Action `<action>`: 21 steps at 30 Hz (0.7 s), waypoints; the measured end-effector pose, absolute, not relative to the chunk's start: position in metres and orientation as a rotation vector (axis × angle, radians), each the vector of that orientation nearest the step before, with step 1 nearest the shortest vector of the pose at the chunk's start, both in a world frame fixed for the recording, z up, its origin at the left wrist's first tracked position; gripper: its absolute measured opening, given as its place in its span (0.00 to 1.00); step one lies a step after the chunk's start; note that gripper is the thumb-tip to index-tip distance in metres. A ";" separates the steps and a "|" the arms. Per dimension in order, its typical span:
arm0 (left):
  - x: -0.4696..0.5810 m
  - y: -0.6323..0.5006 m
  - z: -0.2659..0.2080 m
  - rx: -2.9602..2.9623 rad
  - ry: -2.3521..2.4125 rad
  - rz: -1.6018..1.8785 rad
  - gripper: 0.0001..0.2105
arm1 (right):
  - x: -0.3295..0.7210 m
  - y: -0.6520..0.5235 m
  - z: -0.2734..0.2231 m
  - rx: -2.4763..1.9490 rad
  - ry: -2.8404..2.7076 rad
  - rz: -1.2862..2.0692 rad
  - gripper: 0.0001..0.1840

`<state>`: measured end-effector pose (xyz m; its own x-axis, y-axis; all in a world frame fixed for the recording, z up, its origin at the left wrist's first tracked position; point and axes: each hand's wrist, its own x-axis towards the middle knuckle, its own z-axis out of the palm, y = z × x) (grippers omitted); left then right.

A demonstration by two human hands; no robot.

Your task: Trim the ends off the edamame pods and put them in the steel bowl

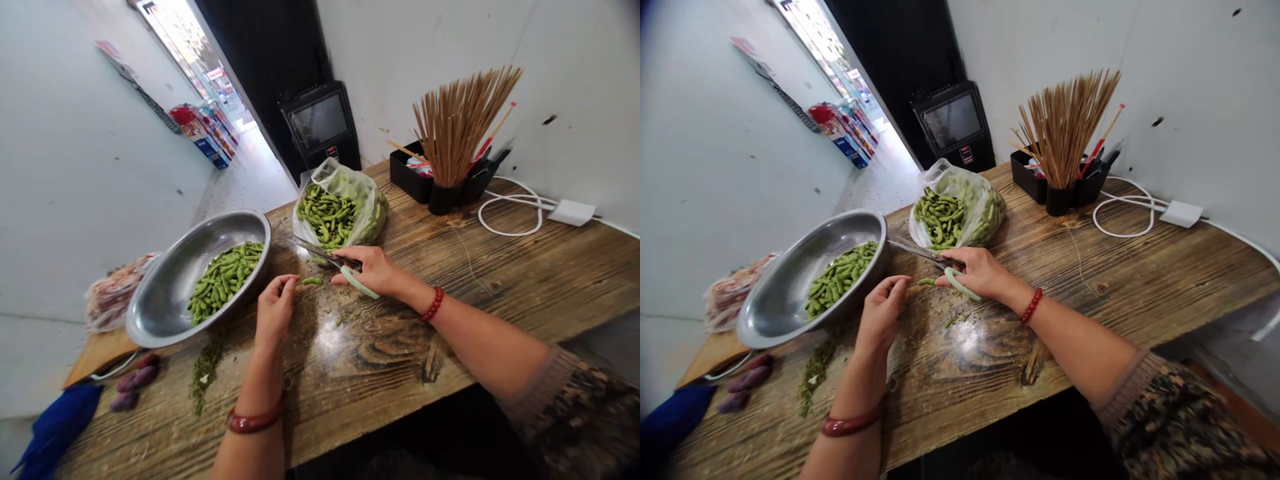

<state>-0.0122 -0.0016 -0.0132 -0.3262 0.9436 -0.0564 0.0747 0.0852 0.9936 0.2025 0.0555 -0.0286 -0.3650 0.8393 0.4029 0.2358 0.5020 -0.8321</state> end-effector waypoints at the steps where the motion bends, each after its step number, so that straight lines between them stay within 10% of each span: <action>1: -0.012 -0.001 -0.015 1.055 1.540 1.323 0.10 | 0.202 0.055 -0.028 -0.891 -1.869 0.872 0.27; 21: -0.003 -0.004 -0.017 1.117 1.391 1.245 0.16 | 0.203 0.054 -0.027 -0.897 -1.926 0.888 0.29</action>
